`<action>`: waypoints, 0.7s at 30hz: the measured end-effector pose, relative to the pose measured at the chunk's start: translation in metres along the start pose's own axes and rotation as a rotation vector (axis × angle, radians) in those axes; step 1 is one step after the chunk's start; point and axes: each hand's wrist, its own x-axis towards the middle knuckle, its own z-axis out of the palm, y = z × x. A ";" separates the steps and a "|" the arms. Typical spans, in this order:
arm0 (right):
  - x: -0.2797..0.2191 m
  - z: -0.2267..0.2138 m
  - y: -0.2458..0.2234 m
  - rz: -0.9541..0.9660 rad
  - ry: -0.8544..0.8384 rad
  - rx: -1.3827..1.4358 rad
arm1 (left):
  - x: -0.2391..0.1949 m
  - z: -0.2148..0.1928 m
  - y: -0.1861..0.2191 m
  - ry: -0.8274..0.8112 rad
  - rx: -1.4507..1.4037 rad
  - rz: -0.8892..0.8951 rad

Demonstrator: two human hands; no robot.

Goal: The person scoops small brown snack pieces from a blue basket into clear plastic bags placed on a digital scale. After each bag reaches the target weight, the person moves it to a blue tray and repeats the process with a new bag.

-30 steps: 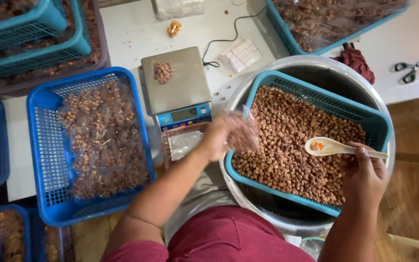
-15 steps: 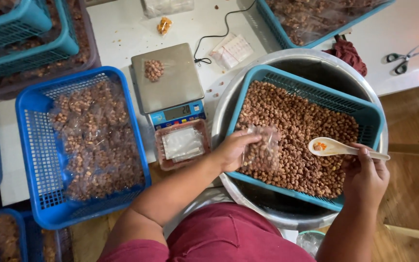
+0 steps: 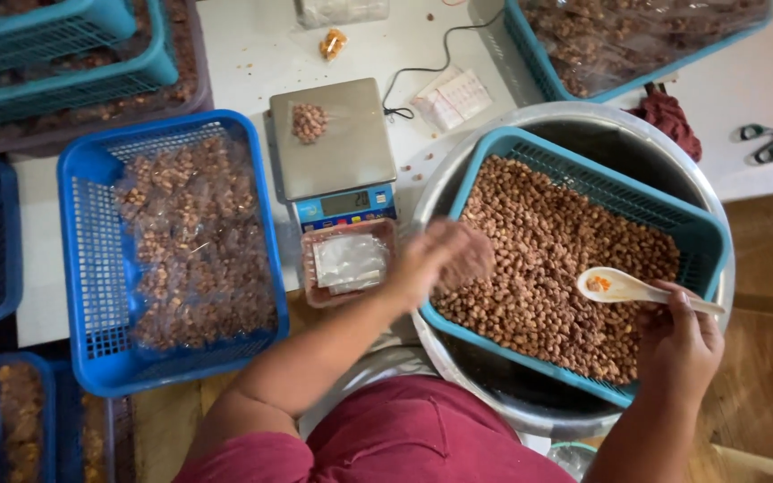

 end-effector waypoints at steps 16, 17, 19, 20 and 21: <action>-0.014 0.008 0.005 -0.141 0.061 -0.577 | 0.097 -0.157 -0.042 0.695 1.171 0.591; -0.005 -0.002 0.024 -0.430 -0.106 -0.720 | 0.087 -0.129 -0.020 0.576 0.764 0.560; -0.009 -0.002 0.034 -0.709 -0.276 -0.859 | 0.072 -0.087 -0.002 0.435 0.361 0.506; -0.021 0.009 0.027 -0.613 -0.430 -0.877 | 0.067 -0.073 -0.005 0.277 -0.047 0.381; -0.033 0.020 0.019 -0.517 -0.584 -0.888 | 0.061 -0.060 -0.008 0.117 -0.447 0.241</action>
